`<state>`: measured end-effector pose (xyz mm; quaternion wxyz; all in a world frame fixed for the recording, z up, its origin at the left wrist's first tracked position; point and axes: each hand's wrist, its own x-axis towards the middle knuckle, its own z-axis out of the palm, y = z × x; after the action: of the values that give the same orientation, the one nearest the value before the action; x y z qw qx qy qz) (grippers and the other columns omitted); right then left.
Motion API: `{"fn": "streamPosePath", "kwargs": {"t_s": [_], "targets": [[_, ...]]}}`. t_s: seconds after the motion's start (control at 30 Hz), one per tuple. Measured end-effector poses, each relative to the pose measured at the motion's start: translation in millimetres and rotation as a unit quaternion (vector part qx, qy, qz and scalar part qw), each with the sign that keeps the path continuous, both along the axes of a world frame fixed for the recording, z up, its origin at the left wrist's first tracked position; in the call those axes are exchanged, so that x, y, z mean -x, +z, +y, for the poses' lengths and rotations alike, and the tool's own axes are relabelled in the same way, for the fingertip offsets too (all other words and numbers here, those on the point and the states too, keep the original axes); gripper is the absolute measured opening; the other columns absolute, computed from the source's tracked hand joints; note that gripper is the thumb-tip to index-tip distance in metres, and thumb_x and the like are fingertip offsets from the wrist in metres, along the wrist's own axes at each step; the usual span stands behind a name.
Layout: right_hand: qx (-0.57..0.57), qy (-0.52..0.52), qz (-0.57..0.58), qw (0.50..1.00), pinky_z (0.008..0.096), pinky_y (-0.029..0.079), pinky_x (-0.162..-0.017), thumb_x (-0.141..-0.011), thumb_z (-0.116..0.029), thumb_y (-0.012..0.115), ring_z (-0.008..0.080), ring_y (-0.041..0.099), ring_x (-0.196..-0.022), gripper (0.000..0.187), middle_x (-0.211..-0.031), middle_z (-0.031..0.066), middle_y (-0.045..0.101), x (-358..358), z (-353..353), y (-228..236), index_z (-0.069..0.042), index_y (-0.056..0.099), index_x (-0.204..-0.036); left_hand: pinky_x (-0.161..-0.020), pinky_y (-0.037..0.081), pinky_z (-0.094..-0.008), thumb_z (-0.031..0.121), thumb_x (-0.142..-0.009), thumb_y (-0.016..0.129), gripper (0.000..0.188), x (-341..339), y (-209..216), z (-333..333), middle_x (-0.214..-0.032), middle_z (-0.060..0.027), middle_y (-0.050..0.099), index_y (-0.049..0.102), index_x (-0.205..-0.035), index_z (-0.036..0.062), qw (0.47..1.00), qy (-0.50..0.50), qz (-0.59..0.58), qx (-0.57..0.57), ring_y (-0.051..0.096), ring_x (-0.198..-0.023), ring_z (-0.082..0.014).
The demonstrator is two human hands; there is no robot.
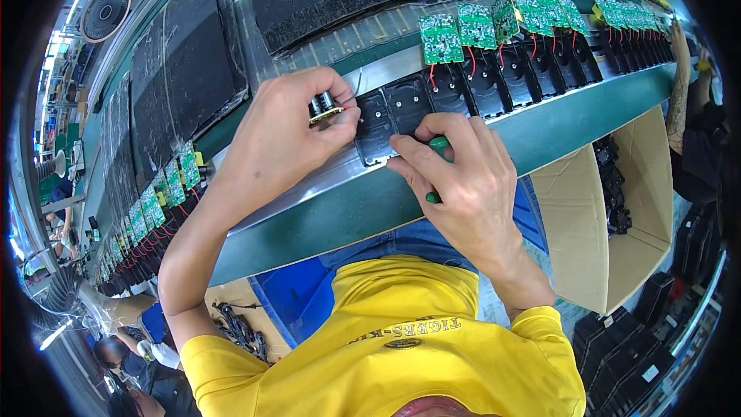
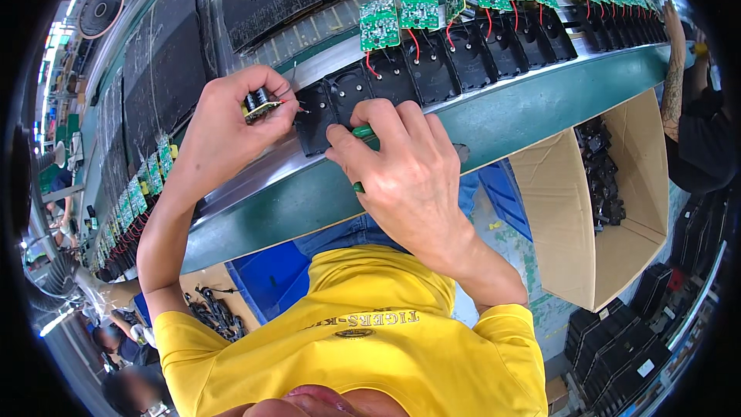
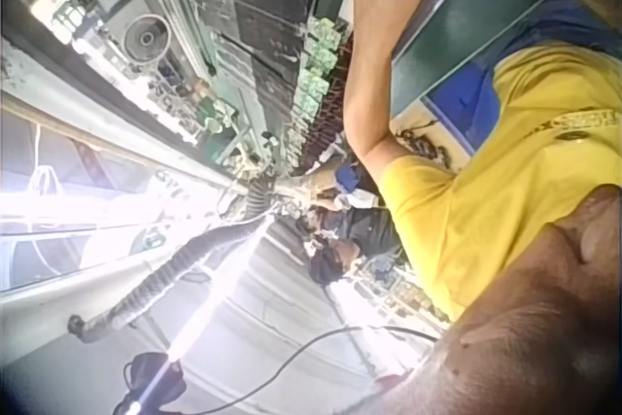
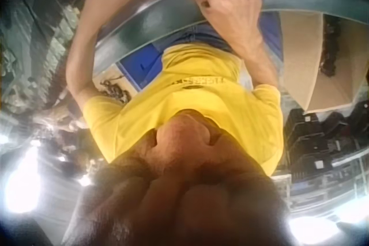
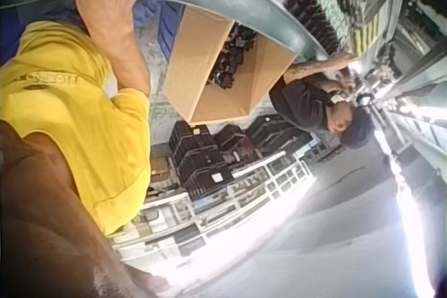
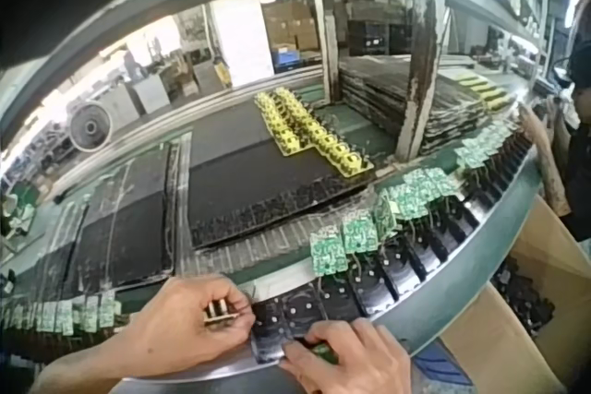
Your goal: The person is manually assembling and inspecting circuit boards on an assembly line using small hand tools.
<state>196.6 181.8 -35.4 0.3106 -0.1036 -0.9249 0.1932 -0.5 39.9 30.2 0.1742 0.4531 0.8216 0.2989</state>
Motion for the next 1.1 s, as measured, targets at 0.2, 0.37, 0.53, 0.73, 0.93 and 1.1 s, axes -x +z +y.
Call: {"fn": "streamPosePath", "kwargs": {"t_s": [0.2,0.37,0.53,0.73,0.93,1.1], "targets": [[-0.012,0.006,-0.014,1.0,0.0319,0.053,-0.076,-0.088,-0.013,0.097,0.0174,0.058,-0.086,0.027,-0.116,0.0003,0.069,-1,2,4,-0.014,0.09,-0.114,-0.083,0.056,-0.0314,0.002,-0.094,0.078,0.008,-1,-5,2,-0.093,-0.0057,0.079,0.076,-0.1,-0.0013,1.0,-0.023,0.018,-0.008,0.067,-0.082,-0.0184],[0.143,0.042,0.015,0.989,0.0311,0.052,-0.076,-0.095,-0.014,0.092,0.0162,0.057,-0.084,0.035,-0.111,0.0027,0.068,0,4,34,-0.008,0.083,-0.129,-0.084,0.056,-0.0325,0.001,-0.097,0.08,0.006,5,-6,-1,-0.098,-0.0067,0.078,0.076,-0.102,-0.0014,0.997,-0.07,0.038,-0.012,0.068,-0.086,-0.0206],[0.459,0.123,0.134,0.869,0.0303,0.049,-0.074,-0.111,-0.025,0.075,0.0147,0.055,-0.081,0.032,-0.102,0.0047,0.067,20,11,53,-0.003,0.075,-0.134,-0.084,0.055,-0.0341,0.0,-0.099,0.081,0.007,23,-5,-13,-0.103,-0.0069,0.077,0.078,-0.105,-0.001,0.989,-0.142,0.046,-0.012,0.068,-0.09,-0.0228],[0.628,0.171,0.243,0.72,0.0297,0.044,-0.07,-0.123,-0.042,0.049,0.0134,0.052,-0.076,0.041,-0.091,0.0039,0.062,78,17,39,-0.006,0.069,-0.12,-0.085,0.057,-0.0381,0.006,-0.1,0.08,0.01,30,-11,-13,-0.109,-0.0053,0.075,0.081,-0.111,0.0059,0.974,-0.2,0.109,-0.021,0.071,-0.095,-0.027],[0.686,0.187,0.3,0.636,0.0287,0.04,-0.067,-0.123,-0.041,0.045,0.0119,0.048,-0.074,0.04,-0.087,0.0019,0.057,105,7,22,-0.009,0.066,-0.111,-0.085,0.058,-0.0396,0.008,-0.1,0.078,0.013,33,-18,-13,-0.109,-0.0053,0.072,0.082,-0.112,0.0096,0.961,-0.219,0.164,-0.043,0.071,-0.1,-0.0282],[0.696,0.143,0.282,0.645,0.027,0.036,-0.063,-0.123,-0.034,0.046,0.0098,0.041,-0.07,0.034,-0.084,0.0009,0.053,121,-4,13,-0.01,0.063,-0.107,-0.081,0.057,-0.0392,0.006,-0.099,0.079,0.008,32,-29,-16,-0.105,-0.0062,0.071,0.078,-0.107,0.0072,0.961,-0.208,0.167,-0.08,0.069,-0.093,-0.0293]]}}
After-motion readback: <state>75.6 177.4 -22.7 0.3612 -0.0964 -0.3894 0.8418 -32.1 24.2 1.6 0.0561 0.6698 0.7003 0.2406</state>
